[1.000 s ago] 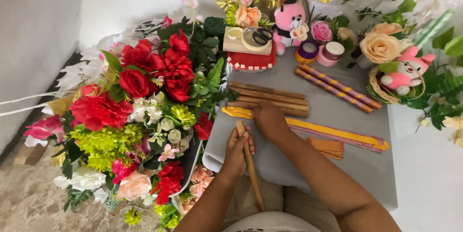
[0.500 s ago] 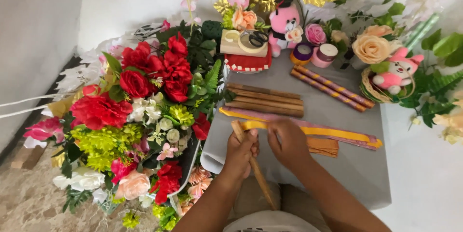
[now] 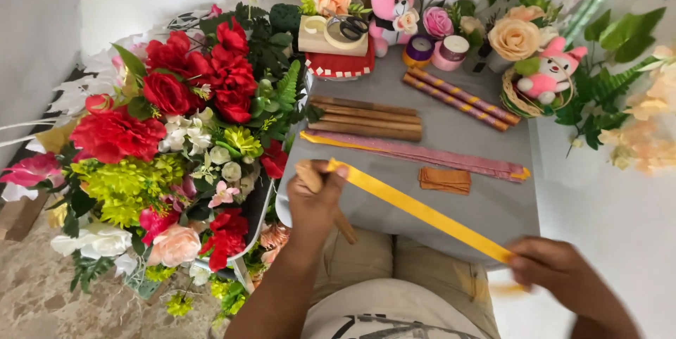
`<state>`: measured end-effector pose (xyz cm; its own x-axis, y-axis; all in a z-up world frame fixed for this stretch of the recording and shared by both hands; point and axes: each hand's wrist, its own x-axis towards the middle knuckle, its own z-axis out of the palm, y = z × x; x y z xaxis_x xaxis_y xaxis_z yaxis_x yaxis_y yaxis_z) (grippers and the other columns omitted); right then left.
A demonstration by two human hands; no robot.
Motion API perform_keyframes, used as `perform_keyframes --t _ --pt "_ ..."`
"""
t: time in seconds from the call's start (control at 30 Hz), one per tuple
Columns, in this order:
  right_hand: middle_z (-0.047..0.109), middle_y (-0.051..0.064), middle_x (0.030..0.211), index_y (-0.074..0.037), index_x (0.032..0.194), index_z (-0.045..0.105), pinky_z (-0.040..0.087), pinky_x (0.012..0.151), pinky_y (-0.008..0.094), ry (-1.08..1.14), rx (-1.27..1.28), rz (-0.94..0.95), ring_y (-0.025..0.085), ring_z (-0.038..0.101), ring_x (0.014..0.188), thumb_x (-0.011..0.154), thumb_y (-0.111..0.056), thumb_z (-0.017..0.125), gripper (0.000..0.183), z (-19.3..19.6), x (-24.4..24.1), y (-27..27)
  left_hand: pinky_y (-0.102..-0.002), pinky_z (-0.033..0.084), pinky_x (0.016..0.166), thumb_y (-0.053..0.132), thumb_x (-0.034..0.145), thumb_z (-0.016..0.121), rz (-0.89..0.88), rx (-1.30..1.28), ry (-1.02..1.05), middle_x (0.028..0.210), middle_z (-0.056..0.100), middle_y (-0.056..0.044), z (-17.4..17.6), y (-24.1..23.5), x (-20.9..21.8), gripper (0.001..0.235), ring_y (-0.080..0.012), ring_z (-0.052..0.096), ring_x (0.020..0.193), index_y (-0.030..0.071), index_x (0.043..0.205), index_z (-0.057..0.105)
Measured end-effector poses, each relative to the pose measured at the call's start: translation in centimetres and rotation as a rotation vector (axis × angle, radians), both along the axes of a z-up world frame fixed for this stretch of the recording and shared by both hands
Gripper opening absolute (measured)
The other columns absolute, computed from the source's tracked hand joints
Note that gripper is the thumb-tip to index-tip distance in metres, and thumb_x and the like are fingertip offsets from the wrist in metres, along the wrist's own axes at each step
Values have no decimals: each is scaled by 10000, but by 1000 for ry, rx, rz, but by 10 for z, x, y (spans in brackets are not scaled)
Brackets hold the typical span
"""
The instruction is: The person cuts a piece of tape and then wraps a yellow ribbon around a wooden stick. They continue wrapping the ribbon around the stick and then pick up a pink ribbon.
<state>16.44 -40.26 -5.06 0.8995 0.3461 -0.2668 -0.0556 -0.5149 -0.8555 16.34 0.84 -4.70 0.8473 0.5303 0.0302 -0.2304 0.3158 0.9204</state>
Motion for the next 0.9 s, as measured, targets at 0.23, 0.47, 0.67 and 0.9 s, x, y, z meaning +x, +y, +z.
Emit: perform_keyframes --t 0.23,0.47,0.67,0.9 --pt "749 115 752 -42 826 771 446 646 321 417 -418 -166 227 595 638 887 -158 637 187 -58 -33 -52 -286 484 623 85 873 775 -170 48 -105 769 666 -48 -4 -2 -13 72 -129 589 671 89 859 704" --pt "769 -20 1286 -207 1251 788 528 1013 328 -184 -120 21 147 710 1189 905 -394 634 422 7 -14 79 -236 314 574 209 913 765 -616 392 46 644 338 95 25 -46 -30 381 -56 322 627 139 647 501" --pt "766 99 942 31 1081 801 546 866 351 -234 500 102 157 658 886 867 -66 782 236 27 5 151 -267 443 601 14 899 705 -626 361 -110 626 659 -46 10 -53 -32 113 -81 522 652 41 801 754" --pt "738 104 850 22 914 775 529 792 299 -239 529 49 157 623 773 887 -36 778 64 14 4 167 -269 439 571 19 892 705 -581 437 -124 581 627 -49 16 -51 -33 150 -75 527 626 58 748 722"
